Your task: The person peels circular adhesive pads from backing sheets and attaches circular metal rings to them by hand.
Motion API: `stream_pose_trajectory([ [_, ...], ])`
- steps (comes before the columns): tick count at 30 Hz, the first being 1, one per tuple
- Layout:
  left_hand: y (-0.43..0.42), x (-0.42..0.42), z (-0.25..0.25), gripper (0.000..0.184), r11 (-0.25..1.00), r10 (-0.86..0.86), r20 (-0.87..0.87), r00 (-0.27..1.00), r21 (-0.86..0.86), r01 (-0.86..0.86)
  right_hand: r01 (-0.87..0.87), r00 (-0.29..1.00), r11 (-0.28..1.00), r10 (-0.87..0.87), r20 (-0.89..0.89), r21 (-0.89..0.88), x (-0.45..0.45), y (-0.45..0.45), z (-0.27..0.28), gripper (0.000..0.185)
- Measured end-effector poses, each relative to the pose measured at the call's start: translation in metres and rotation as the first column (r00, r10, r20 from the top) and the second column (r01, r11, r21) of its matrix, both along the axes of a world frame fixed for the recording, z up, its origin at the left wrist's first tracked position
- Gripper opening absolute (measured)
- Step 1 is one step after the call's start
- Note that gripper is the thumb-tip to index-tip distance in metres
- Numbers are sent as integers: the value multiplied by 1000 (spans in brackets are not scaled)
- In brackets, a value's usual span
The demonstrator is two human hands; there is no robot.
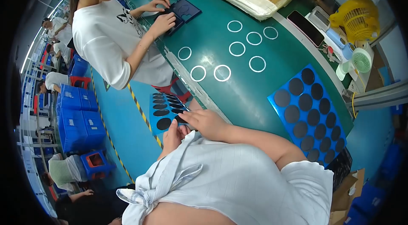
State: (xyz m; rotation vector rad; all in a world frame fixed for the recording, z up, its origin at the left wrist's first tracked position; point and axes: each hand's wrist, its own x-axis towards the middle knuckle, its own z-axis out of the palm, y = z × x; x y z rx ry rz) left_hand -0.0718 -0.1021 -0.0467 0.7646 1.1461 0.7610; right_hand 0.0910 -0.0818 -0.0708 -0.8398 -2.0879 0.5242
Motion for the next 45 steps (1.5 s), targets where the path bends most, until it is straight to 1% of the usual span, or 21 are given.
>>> stream_pose_trajectory([
  [4,3,5,10,49,1000,-2,-88,996,-23,-1,4,1000,1000,-4,19,-22,5,-1,7,41],
  [6,2,8,7,49,998,21,-134,991,-50,-28,50,999,998,-50,-8,43,6,0,7,37],
  [8,0,12,10,49,999,20,-276,961,-43,-33,68,997,994,-72,38,91,8,-1,11,35],
  [10,-2,11,8,49,999,27,-292,956,-24,-36,77,995,989,-85,55,123,9,-1,13,34],
  [12,-3,9,6,49,1000,-5,-88,996,-26,2,125,990,978,-134,44,166,9,0,17,33],
  [13,-4,6,-1,49,1000,-6,-90,996,-29,3,115,992,980,-122,34,163,10,0,15,33],
  [14,-4,2,-12,49,1000,-15,10,1000,-18,15,117,992,980,-123,32,161,9,0,13,33],
  [15,-5,-1,-18,49,1000,-26,109,994,-6,27,93,995,988,-96,15,121,9,-1,10,32],
  [19,-8,3,-15,49,999,11,116,993,39,-15,19,997,1000,-19,-75,-6,7,1,5,29],
  [21,-8,7,-8,51,1000,17,140,990,-25,-14,-16,996,999,11,-91,-51,10,0,9,29],
  [22,-9,11,-4,54,996,72,62,995,-52,-69,-45,994,995,36,-104,-90,12,2,11,30],
  [24,-15,2,-34,54,995,44,-110,993,-86,-54,-18,989,991,-2,-151,-133,11,1,12,24],
  [26,-8,14,9,53,996,-92,-397,913,-25,89,-14,989,978,-17,-145,-209,12,3,12,22],
  [30,-4,10,-5,52,983,-156,-50,986,85,160,-48,986,947,-5,-165,-319,15,6,20,22],
  [32,-1,9,-14,49,987,-148,-42,988,51,150,-22,983,948,-37,-178,-318,10,7,21,25],
  [33,3,9,-24,52,985,-159,22,987,68,158,-44,984,953,-10,-178,-299,10,8,20,25],
  [34,6,11,7,56,981,-193,-127,973,7,195,-39,987,944,-13,-157,-326,10,8,19,27],
  [36,6,10,-19,59,973,-207,-89,974,81,214,-64,990,940,16,-142,-336,8,7,16,28],
  [38,8,9,-19,60,950,-276,-153,949,103,293,30,995,882,-70,-68,-470,9,3,15,29],
  [40,14,8,-31,60,928,-311,-141,940,168,332,21,995,888,-63,-76,-459,8,6,14,30],
  [45,14,6,-24,60,887,-384,-198,902,191,420,-46,970,792,-109,-215,-608,9,7,5,33],
])
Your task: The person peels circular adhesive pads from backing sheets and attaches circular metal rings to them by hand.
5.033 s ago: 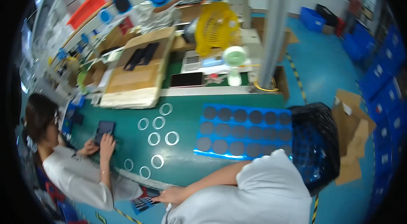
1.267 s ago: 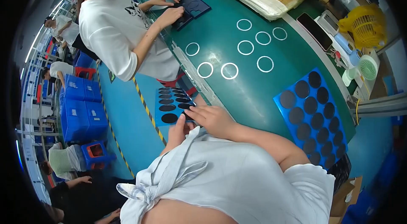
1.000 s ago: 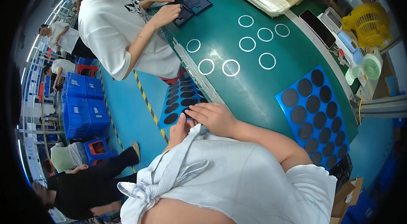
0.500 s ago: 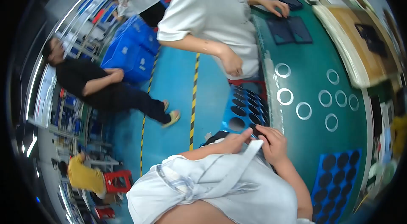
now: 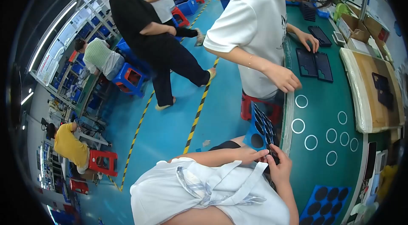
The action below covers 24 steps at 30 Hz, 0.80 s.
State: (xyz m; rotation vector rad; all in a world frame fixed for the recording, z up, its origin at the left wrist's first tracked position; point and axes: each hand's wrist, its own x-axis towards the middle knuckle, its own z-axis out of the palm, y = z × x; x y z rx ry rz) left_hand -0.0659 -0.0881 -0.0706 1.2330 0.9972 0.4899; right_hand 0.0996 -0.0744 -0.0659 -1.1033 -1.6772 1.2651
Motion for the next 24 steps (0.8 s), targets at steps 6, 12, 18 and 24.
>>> stream_pose_trajectory([
  [6,-1,-9,75,62,961,-256,-281,925,32,275,-188,979,953,164,-118,-236,9,0,28,41],
  [12,10,-9,34,57,923,-296,-165,941,202,326,-210,971,931,161,-179,-299,12,0,50,36],
  [18,26,-10,86,49,955,-287,-297,911,-10,298,-165,970,952,109,-218,-257,10,17,49,33],
  [24,25,-21,-10,51,995,-91,-20,996,33,92,-109,963,906,-5,-269,-409,8,41,52,33],
])
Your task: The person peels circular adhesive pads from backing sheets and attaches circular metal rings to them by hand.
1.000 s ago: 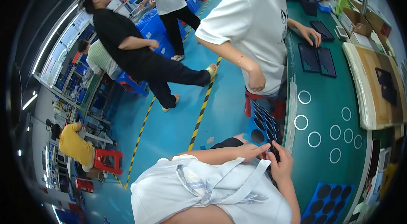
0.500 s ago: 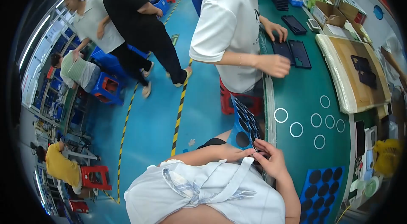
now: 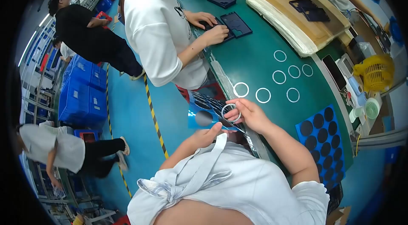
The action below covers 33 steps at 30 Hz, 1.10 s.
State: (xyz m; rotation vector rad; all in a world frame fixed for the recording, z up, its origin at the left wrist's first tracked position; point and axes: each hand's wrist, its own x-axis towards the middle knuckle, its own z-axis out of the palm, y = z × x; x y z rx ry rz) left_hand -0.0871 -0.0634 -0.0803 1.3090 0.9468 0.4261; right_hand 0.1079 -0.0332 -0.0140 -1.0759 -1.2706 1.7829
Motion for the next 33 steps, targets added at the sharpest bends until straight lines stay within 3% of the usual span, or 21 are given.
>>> stream_pose_trajectory([
  [2,1,1,15,50,999,41,85,996,-29,-39,54,991,971,-80,-103,-231,1,12,-6,32],
  [5,5,-4,47,49,994,82,258,963,-93,-59,261,954,932,-289,-80,-251,13,54,-21,31],
  [7,6,-10,46,49,989,106,311,945,-132,-68,306,910,873,-385,-152,-380,23,83,-19,32],
  [13,10,-14,38,43,990,133,404,905,-9,-142,485,857,835,-513,-48,-260,38,157,-14,29],
  [15,11,-17,34,43,990,106,463,880,32,-136,505,851,852,-467,239,-134,39,171,-26,23],
  [20,11,-27,26,42,976,210,496,842,-54,-212,509,751,856,-491,442,87,41,182,-40,32],
  [24,12,-27,25,43,962,267,514,815,-90,-258,440,687,866,-496,532,239,50,195,-61,35],
  [26,13,-27,27,42,957,269,523,809,-52,-285,300,549,815,-572,609,495,51,197,-66,37],
  [27,13,-27,27,42,956,272,525,807,-51,-289,295,551,816,-570,609,497,53,196,-69,37],
  [29,13,-27,28,47,935,339,471,815,-75,-346,-85,282,718,-647,708,690,38,171,-42,39],
  [30,13,-28,28,47,933,343,471,813,-72,-351,-107,367,669,-661,655,735,27,153,-24,38],
  [31,12,-30,29,47,922,377,464,801,-111,-370,-141,509,542,-678,530,829,15,134,-4,34],
  [32,13,-30,31,47,910,411,459,788,-148,-388,-70,699,559,-563,441,826,2,119,9,28],
  [33,13,-30,33,47,909,412,463,785,-145,-391,-49,860,703,-331,388,709,-15,89,38,25],
])
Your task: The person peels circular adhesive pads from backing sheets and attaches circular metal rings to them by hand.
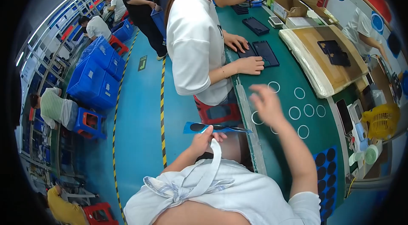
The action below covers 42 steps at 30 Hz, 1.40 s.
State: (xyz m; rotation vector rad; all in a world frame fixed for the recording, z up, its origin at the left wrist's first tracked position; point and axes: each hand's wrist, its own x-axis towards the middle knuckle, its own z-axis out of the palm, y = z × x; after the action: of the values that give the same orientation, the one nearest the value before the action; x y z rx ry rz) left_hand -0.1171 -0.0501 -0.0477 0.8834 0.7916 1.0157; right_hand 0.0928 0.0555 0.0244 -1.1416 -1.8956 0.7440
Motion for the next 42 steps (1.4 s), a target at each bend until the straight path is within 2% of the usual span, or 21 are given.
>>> stream_pose_trajectory([
  [2,-2,0,5,47,996,94,-44,995,-4,-94,-390,901,918,396,176,-67,-12,-33,2,38],
  [3,-2,2,10,47,992,125,-31,992,-3,-125,-461,861,886,458,220,-43,-21,-51,10,42],
  [7,-6,5,13,47,973,230,-91,969,-11,-232,-335,910,908,243,335,252,-32,-61,-31,30],
  [10,-11,8,4,50,948,303,-29,953,-94,-304,-310,913,904,197,357,294,-36,-65,-44,28],
  [11,-10,10,0,52,953,288,45,957,-109,-282,-303,916,895,179,358,328,-38,-67,-48,26],
  [12,-12,13,-2,52,951,297,45,954,-107,-291,-311,915,891,187,357,330,-40,-69,-52,26],
  [14,-15,24,-6,51,945,205,-105,973,-238,-224,-330,908,817,137,396,473,-43,-73,-55,25],
  [16,-15,31,-9,50,943,192,-152,969,-245,-226,-325,902,803,106,418,499,-41,-77,-56,26],
  [20,-17,38,-12,46,935,126,-132,983,-316,-162,-386,845,857,179,505,342,-28,-82,-51,26],
  [22,-21,43,-14,44,924,207,-86,975,-310,-224,-363,867,877,194,459,315,-25,-86,-45,27],
  [24,-25,42,-15,44,926,223,-130,966,-282,-252,-350,878,894,209,431,279,-19,-86,-31,27],
  [26,-26,41,-14,47,937,238,-202,950,-211,-279,-379,890,924,348,294,51,-13,-87,-9,31],
  [28,-32,42,-10,47,937,186,-347,919,-219,-272,-290,926,956,271,262,36,-15,-84,-16,38],
  [29,-35,45,-3,46,928,186,-388,903,-232,-291,-214,965,965,185,186,151,-17,-85,-27,38],
  [30,-36,44,-8,47,935,205,-362,910,-202,-291,-210,969,970,191,154,122,-19,-85,-34,38],
  [31,-37,36,-27,48,957,217,-390,895,-94,-273,-242,959,965,222,176,101,-17,-87,-35,36],
  [32,-38,32,-30,49,955,230,-415,880,-79,-287,-225,961,970,205,183,96,-19,-88,-38,35],
  [33,-38,28,-29,50,975,187,-407,894,-37,-220,-220,967,971,204,151,95,-17,-89,-36,36],
  [36,-41,25,-24,56,977,134,-592,795,-55,-206,-288,953,957,283,113,30,-14,-91,-35,37],
  [40,-41,37,-3,58,989,66,-594,802,-67,-131,-334,932,938,344,115,-97,-7,-92,-28,34],
  [42,-40,36,1,58,994,23,-671,741,-65,-90,-326,937,940,335,96,-103,-7,-94,-26,33],
])
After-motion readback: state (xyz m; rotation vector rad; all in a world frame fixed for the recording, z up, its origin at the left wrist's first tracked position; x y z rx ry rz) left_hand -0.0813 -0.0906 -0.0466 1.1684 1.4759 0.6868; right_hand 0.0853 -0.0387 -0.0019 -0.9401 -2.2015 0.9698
